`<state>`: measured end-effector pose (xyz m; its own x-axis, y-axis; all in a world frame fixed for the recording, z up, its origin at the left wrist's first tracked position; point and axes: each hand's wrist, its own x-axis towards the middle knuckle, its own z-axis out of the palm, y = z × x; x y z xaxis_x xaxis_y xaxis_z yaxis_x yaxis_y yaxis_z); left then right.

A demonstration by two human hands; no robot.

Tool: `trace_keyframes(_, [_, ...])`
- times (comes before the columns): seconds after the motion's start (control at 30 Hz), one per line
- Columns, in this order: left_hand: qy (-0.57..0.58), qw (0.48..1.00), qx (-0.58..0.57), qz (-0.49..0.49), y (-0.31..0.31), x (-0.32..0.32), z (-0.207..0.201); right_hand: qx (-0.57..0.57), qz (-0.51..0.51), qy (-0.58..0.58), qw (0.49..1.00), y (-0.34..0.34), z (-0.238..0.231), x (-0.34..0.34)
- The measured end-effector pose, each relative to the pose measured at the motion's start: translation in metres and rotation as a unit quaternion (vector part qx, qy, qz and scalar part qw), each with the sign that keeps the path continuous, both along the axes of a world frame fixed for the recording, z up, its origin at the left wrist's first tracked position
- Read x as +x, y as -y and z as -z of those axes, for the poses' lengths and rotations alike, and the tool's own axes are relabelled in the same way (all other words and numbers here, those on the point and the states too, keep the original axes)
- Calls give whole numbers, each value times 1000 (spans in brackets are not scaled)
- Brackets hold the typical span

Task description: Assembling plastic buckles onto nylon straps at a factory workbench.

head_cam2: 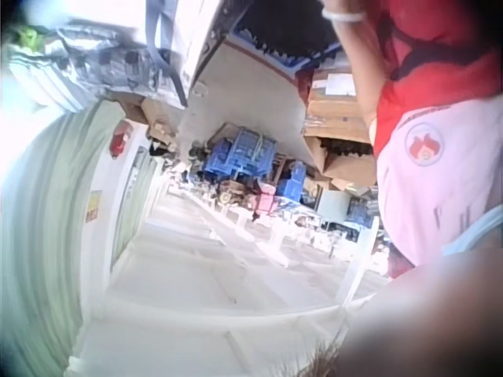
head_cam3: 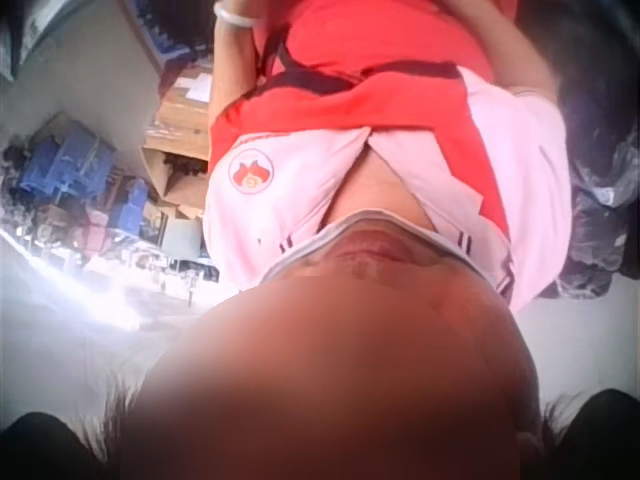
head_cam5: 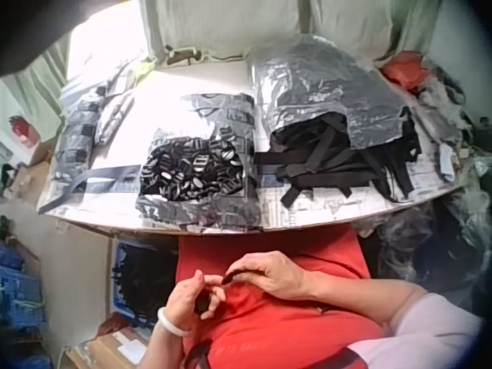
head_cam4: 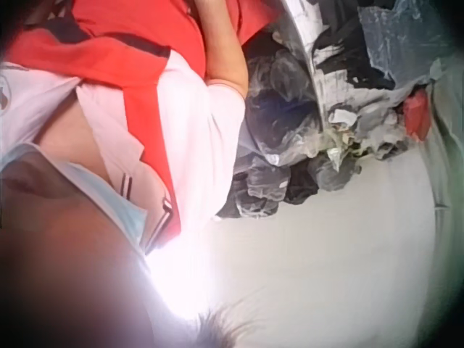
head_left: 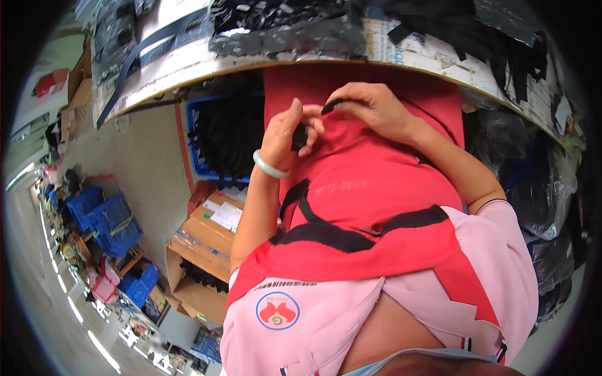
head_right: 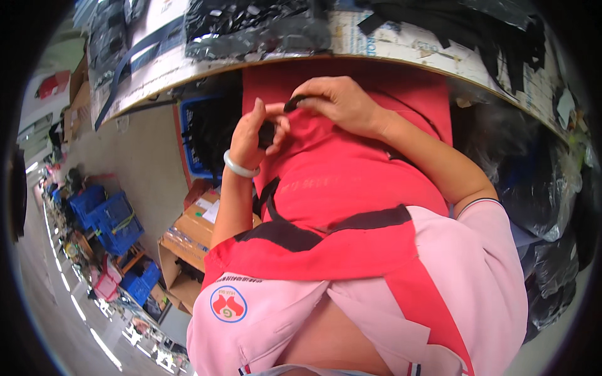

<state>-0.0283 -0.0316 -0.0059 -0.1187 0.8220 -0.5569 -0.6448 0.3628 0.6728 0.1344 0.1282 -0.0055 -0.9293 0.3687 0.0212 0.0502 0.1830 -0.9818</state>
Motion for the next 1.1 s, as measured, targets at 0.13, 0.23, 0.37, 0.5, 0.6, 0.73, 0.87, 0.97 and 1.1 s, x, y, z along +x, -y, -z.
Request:
trace_keyframes(0.13, [29, 996, 12, 82, -4, 9, 10, 209, -27, -72, 975, 0, 8, 3])
trace_keyframes(0.23, [77, 995, 5, 56, -16, 16, 20, 254, -22, -50, 966, -5, 2, 8])
trace_keyframes(0.37, [107, 994, 17, 5, -28, 20, 19, 309, 47, -12, 950, -53, -25, 27])
trace_keyframes(0.5, [150, 988, 22, -18, -33, 15, 24, 388, 237, 19, 891, -129, -46, 51])
trace_keyframes(0.6, [162, 987, 16, -13, -38, 16, 28, 438, 250, 60, 862, -154, -48, 43])
trace_keyframes(0.73, [138, 990, 8, -7, -46, 26, 22, 522, 243, 21, 817, -153, -27, -9])
trace_keyframes(0.87, [85, 996, 7, 5, -49, 33, 15, 572, 248, 41, 781, -167, -4, -31])
trace_keyframes(0.97, [87, 996, 10, -3, -40, 29, 21, 556, 233, 22, 797, -169, -7, -29])
trace_keyframes(1.1, [110, 993, -6, -34, -37, 26, 23, 483, 221, -150, 834, -169, -35, -20])
